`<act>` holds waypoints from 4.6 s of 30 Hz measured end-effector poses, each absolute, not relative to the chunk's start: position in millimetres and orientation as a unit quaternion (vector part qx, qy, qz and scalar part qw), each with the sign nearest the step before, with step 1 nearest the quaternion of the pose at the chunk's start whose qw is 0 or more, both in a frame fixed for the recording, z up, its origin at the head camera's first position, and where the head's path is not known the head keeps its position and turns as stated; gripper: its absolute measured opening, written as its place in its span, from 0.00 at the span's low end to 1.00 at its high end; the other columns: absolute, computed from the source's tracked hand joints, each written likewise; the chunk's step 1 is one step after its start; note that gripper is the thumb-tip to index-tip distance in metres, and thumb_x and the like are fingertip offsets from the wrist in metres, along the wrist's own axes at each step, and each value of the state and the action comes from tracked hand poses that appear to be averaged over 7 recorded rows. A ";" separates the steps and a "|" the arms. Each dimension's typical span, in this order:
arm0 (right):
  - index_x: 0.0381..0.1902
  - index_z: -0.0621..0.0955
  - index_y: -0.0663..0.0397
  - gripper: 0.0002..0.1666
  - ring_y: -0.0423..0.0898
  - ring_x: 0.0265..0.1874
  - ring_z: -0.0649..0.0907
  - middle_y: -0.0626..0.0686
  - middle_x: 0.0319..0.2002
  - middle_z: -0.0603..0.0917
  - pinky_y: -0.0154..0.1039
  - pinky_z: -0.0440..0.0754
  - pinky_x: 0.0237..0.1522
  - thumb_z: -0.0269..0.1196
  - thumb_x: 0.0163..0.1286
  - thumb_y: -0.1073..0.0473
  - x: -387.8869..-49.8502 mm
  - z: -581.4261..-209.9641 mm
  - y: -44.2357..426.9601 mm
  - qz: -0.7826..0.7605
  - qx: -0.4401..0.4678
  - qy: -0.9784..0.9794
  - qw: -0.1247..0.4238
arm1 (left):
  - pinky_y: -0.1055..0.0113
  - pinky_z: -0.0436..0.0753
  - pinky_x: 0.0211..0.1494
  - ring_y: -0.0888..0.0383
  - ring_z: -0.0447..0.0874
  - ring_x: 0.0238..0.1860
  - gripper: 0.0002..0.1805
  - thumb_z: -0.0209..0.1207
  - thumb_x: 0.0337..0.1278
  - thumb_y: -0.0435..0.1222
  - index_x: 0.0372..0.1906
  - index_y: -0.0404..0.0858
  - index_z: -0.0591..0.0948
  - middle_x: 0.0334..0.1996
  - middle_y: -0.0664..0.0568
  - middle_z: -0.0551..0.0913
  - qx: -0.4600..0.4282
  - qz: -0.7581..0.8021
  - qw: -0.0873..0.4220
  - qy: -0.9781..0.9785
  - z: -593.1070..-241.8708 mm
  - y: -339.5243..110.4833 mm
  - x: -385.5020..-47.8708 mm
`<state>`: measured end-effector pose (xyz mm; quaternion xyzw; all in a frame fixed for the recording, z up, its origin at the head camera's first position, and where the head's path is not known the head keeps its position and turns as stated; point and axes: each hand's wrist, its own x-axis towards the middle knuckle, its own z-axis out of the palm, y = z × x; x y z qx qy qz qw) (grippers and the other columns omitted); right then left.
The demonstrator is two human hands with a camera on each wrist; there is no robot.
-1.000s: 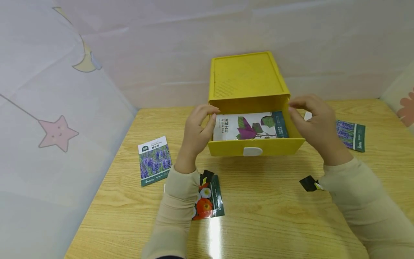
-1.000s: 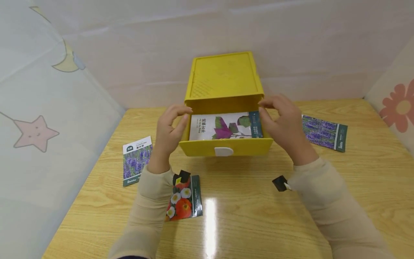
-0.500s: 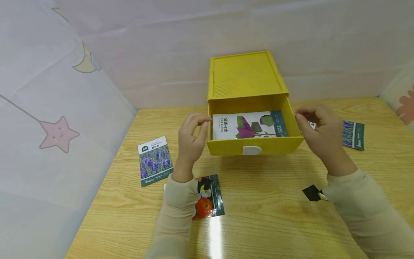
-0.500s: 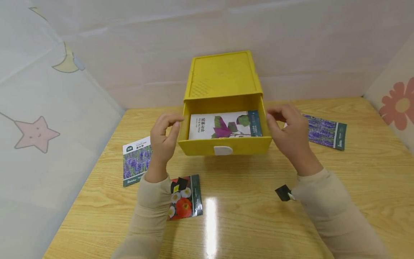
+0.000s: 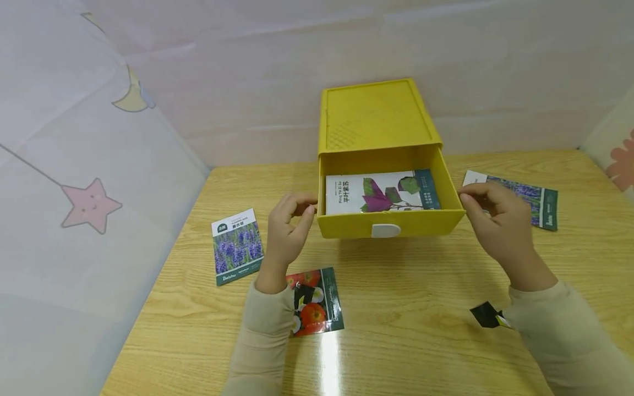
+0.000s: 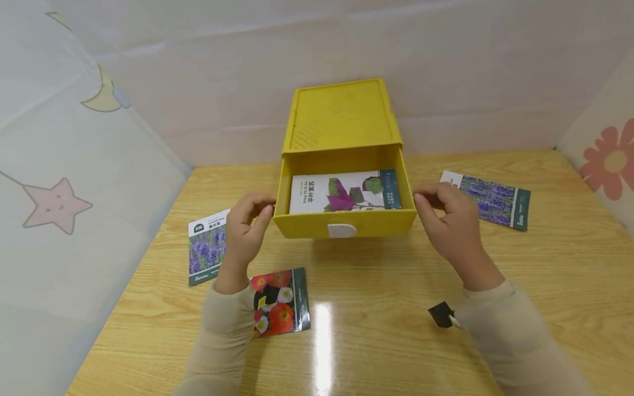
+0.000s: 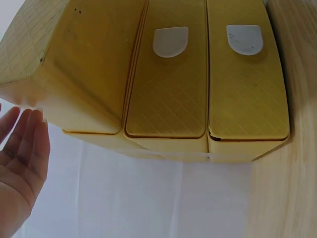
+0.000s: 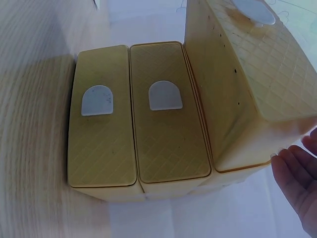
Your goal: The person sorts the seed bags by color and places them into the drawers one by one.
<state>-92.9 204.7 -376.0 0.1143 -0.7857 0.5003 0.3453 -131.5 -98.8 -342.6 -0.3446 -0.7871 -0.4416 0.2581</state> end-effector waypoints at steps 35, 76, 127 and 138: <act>0.45 0.75 0.67 0.23 0.51 0.38 0.80 0.65 0.43 0.76 0.29 0.76 0.35 0.62 0.47 0.78 -95.2 -477.6 224.1 0.623 0.126 -0.710 0.305 | 0.63 0.78 0.37 0.49 0.73 0.36 0.13 0.55 0.40 0.18 0.36 0.25 0.71 0.34 0.38 0.71 -0.363 -0.523 0.181 -0.749 -364.2 -100.5 -117.1; 0.50 0.74 0.42 0.25 0.42 0.44 0.77 0.46 0.47 0.76 0.30 0.77 0.35 0.63 0.53 0.61 -154.1 -527.1 244.2 0.545 0.032 -0.794 0.266 | 0.68 0.76 0.42 0.48 0.72 0.37 0.08 0.54 0.49 0.24 0.36 0.24 0.71 0.34 0.38 0.71 -0.294 -0.475 0.203 -0.804 -355.1 -88.3 -130.3; 0.43 0.76 0.52 0.18 0.41 0.42 0.76 0.52 0.43 0.77 0.25 0.74 0.34 0.63 0.53 0.57 -160.1 -440.6 216.6 0.608 -0.014 -0.770 0.194 | 0.68 0.75 0.44 0.50 0.72 0.42 0.09 0.53 0.52 0.27 0.39 0.26 0.72 0.38 0.40 0.72 -0.209 -0.467 0.170 -0.842 -355.3 -77.2 -160.8; 0.43 0.74 0.57 0.18 0.37 0.40 0.74 0.51 0.41 0.76 0.28 0.74 0.38 0.59 0.58 0.54 -146.7 -406.5 200.0 0.552 -0.042 -0.813 0.181 | 0.73 0.74 0.43 0.53 0.72 0.42 0.09 0.54 0.52 0.27 0.38 0.27 0.72 0.38 0.41 0.71 -0.198 -0.474 0.187 -0.837 -359.3 -73.9 -167.3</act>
